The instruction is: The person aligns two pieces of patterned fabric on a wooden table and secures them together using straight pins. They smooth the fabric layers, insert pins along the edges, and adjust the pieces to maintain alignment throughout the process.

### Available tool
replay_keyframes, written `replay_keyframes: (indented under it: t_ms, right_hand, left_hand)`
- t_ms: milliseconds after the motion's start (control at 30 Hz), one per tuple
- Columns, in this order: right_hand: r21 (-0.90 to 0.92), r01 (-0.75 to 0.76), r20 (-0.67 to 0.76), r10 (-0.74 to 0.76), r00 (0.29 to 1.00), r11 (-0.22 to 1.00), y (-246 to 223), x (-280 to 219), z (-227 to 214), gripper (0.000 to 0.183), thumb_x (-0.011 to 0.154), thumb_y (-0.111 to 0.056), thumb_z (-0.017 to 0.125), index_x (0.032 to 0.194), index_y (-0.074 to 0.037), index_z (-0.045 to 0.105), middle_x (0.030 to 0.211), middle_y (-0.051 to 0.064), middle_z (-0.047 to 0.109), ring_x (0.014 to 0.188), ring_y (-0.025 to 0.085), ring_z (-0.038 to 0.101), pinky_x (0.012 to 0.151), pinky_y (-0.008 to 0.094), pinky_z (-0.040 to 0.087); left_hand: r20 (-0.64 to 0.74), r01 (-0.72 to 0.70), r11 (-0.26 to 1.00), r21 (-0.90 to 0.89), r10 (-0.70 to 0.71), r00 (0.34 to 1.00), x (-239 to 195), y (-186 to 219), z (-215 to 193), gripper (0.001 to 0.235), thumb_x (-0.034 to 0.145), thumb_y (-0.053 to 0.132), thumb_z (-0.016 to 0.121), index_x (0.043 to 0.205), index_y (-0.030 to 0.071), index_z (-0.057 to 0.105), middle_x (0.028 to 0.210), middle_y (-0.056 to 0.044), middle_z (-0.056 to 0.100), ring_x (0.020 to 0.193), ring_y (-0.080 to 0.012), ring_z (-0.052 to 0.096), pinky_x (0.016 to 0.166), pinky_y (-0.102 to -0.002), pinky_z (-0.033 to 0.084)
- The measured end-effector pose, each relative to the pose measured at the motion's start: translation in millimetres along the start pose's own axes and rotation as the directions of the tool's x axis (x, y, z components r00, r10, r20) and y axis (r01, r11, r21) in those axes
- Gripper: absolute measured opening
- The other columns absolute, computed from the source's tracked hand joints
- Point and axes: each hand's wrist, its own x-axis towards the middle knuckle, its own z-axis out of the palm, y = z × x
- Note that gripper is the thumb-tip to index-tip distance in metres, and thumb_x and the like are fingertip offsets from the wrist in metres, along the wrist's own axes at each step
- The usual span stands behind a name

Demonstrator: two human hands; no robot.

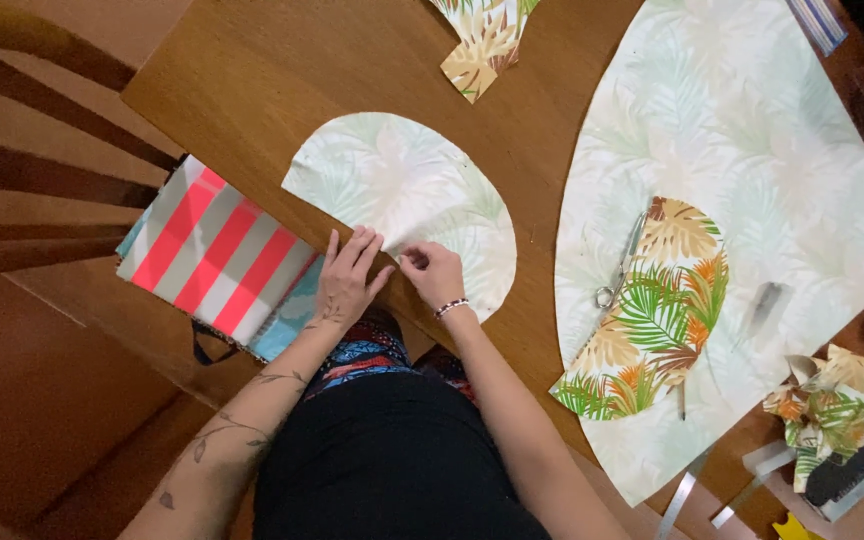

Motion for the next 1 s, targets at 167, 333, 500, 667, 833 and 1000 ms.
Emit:
replay_keyframes:
  t_ms: [167,333,500,667,833,1000]
  right_hand:
    - [0.016,-0.006,0.026,0.006,1.0,1.0,6,-11,-17,0.012,0.082,-0.023,0.079,0.093,-0.02,0.076,0.077,0.002,0.07,0.073,0.018,0.072,0.07,0.03,0.06]
    - [0.051,-0.07,-0.041,0.072,0.997,0.996,15,-30,-48,0.011,0.088,-0.022,0.075,0.098,-0.017,0.075,0.083,0.007,0.072,0.08,0.024,0.072,0.076,0.035,0.06]
    - [0.149,-0.241,-0.186,0.266,0.946,0.959,19,-62,-75,0.014,0.09,-0.024,0.075,0.102,-0.017,0.074,0.084,0.005,0.073,0.08,0.018,0.069,0.077,0.033,0.058]
    - [0.228,-0.39,-0.158,0.429,0.89,0.892,30,-92,-51,0.015,0.086,-0.03,0.08,0.096,-0.02,0.076,0.082,0.003,0.074,0.077,0.016,0.068,0.074,0.032,0.057]
    - [0.518,-0.512,-0.058,0.625,0.778,0.685,25,-117,-10,0.023,0.081,-0.027,0.084,0.097,-0.013,0.077,0.084,0.006,0.076,0.074,0.014,0.07,0.074,0.028,0.059]
    - [0.501,-0.504,-0.135,0.638,0.758,0.704,2,-115,-12,0.023,0.077,-0.028,0.085,0.095,-0.014,0.079,0.084,0.006,0.078,0.071,0.014,0.075,0.07,0.027,0.059]
  left_hand:
    - [-0.004,-0.043,0.992,0.119,0.043,0.999,9,1,-14,0.04,0.094,0.039,0.07,0.126,0.015,0.069,0.121,-0.006,0.066,0.123,-0.0204,0.062,0.121,-0.05,0.031]
    - [0.044,-0.146,0.973,0.177,0.14,0.989,11,-9,-19,0.032,0.087,0.044,0.074,0.105,0.018,0.069,0.093,-0.003,0.059,0.091,-0.019,0.064,0.11,-0.047,0.04]
    - [0.265,-0.325,0.916,-0.234,0.382,0.886,27,-6,-5,0.023,0.085,0.036,0.076,0.098,0.019,0.068,0.121,-0.006,0.062,0.116,-0.0282,0.062,0.095,-0.045,0.048]
    - [0.242,-0.549,0.726,-0.414,0.669,0.702,47,3,9,0.017,0.089,0.02,0.072,0.106,0.017,0.073,0.137,-0.01,0.061,0.13,-0.0299,0.056,0.109,-0.048,0.039]
    - [0.268,-0.518,0.752,-0.409,0.641,0.719,35,4,27,0.02,0.094,0.027,0.068,0.112,0.02,0.07,0.135,-0.007,0.06,0.124,-0.027,0.059,0.109,-0.046,0.041]
    - [0.208,-0.52,0.787,-0.332,0.598,0.774,28,9,34,0.023,0.093,0.034,0.07,0.114,0.024,0.072,0.135,-0.005,0.06,0.124,-0.0258,0.059,0.11,-0.045,0.041]
